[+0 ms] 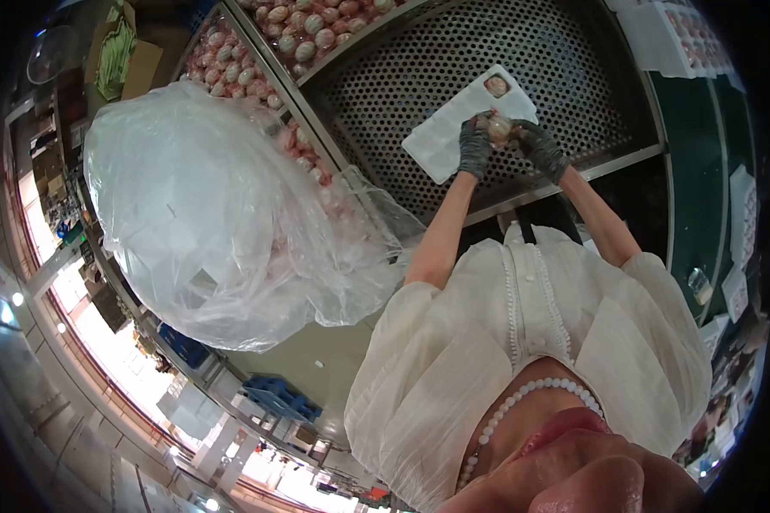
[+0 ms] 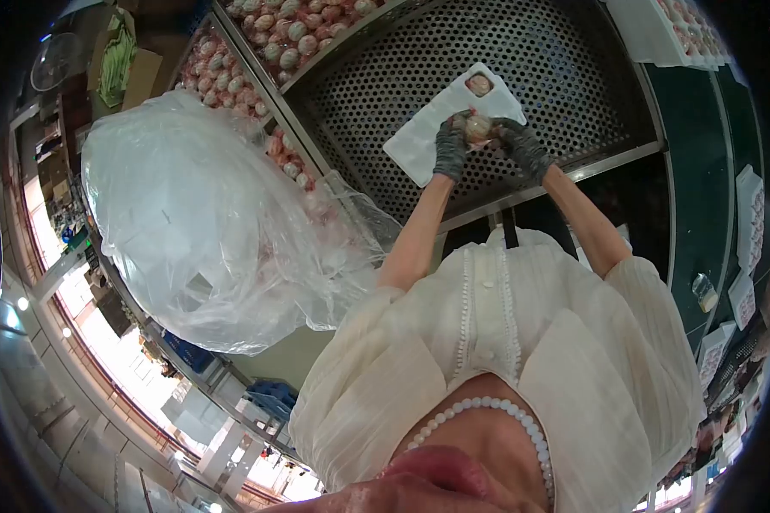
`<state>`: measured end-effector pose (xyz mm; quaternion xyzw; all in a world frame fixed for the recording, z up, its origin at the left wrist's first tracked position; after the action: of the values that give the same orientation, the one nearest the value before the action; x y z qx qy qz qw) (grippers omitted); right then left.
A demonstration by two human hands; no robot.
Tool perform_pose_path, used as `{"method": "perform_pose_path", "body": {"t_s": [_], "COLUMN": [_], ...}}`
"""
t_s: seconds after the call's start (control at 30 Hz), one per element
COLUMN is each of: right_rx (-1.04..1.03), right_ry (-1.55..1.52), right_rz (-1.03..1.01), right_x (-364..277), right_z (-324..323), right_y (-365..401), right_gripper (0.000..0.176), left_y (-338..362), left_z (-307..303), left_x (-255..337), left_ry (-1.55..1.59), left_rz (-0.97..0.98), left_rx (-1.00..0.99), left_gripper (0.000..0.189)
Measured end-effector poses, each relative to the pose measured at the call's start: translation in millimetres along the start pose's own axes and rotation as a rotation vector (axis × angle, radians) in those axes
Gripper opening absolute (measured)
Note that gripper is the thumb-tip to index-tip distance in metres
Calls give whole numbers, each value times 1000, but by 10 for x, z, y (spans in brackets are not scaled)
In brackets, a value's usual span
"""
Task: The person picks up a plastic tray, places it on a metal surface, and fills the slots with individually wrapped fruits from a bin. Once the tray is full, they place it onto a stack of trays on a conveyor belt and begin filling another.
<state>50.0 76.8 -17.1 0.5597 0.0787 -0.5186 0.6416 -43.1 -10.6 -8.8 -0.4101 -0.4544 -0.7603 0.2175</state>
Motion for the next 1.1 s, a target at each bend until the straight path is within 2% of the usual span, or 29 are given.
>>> {"method": "perform_pose_path", "body": {"t_s": [0.03,0.07,0.13,0.17,0.2,0.23,0.27,0.3,0.33,0.37,0.4,0.43,0.47,0.53,0.57,0.63,0.67,0.73,0.77,0.8,0.83,0.87,0.9,0.93,0.97,1.0,1.07,1.1], "right_rx": [-52,-107,72,118,5,8,-45,-54,41,-33,88,73,80,44,54,41,48,128,83,93,79,63,68,26,-17,-13,117,122], "right_ry": [-183,-360,-57,91,414,551,472,507,636,942,1278,1313,1349,1399,1404,1519,1516,1644,1585,1583,1542,1497,1497,1531,1550,1547,1652,1653], "right_rz": [43,86,-43,-113,-330,-425,-475,-519,-536,-430,-758,-858,-957,-884,-889,-718,-720,-559,-588,-592,-725,-858,-862,-633,-401,-398,-556,-554], "right_x": [-67,-162,-351,-423,-768,-742,-843,-927,-837,-982,-1014,-1014,-1074,-1036,-1052,-962,-937,-823,-806,-753,-697,-698,-759,-784,-713,-683,-690,-647], "right_z": [26,69,-159,-254,-102,-223,-149,-150,-334,-113,-131,6,117,141,171,189,233,159,144,30,-76,-106,-67,17,7,4,41,4], "right_y": [37,65,85,6,37,-138,-210,-242,-372,-314,-274,-193,-68,-129,-106,-210,-252,-391,-401,-473,-513,-500,-488,-504,-538,-544,-484,-522], "right_gripper": [37,36,32,31,31,28,25,22,22,21,22,21,20,20,20,24,24,23,24,24,24,23,23,23,23,23,23,23], "left_y": [-79,-226,-545,-36,-121,-270,-469,1,-488,-677,-430,-365,-383,-189,-164,-122,-122,-96,-82,-46,-5,6,33,64,78,23,-97,-96], "left_z": [49,83,206,786,960,680,589,752,385,292,581,381,394,374,381,345,337,367,376,397,431,452,446,430,416,406,428,438], "left_x": [15,-226,-653,340,328,175,-146,648,-78,-554,-193,-290,-332,13,41,72,59,45,4,53,119,137,168,205,217,159,31,42], "left_ry": [-161,-164,-271,-987,-1385,-970,-1028,-1063,-681,-973,-1417,-1106,-1100,-842,-840,-765,-768,-828,-829,-814,-796,-796,-813,-830,-707,-710,-899,-899], "left_rz": [143,150,140,630,530,448,748,1318,591,366,396,415,458,164,173,246,250,256,258,358,457,464,460,454,407,406,404,406], "left_rx": [-18,-8,-162,-315,-242,-20,53,363,279,373,215,434,462,313,306,339,335,348,343,367,391,388,402,416,373,368,358,354], "left_gripper": [25,25,24,21,19,19,21,23,14,15,17,16,17,18,18,19,19,23,23,20,19,19,19,19,21,21,22,22]}}
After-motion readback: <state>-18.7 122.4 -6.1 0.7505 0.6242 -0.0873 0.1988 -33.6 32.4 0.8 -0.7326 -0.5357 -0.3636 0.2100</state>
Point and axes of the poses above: each hand's wrist, its own y-axis away from the middle knuckle, its own z-axis out of the palm, x = y × z, the point moved 10 cm from there along -y, towards the middle knuckle, and after that the axes turned 2 degrees about -y, right-handed, at the moved point
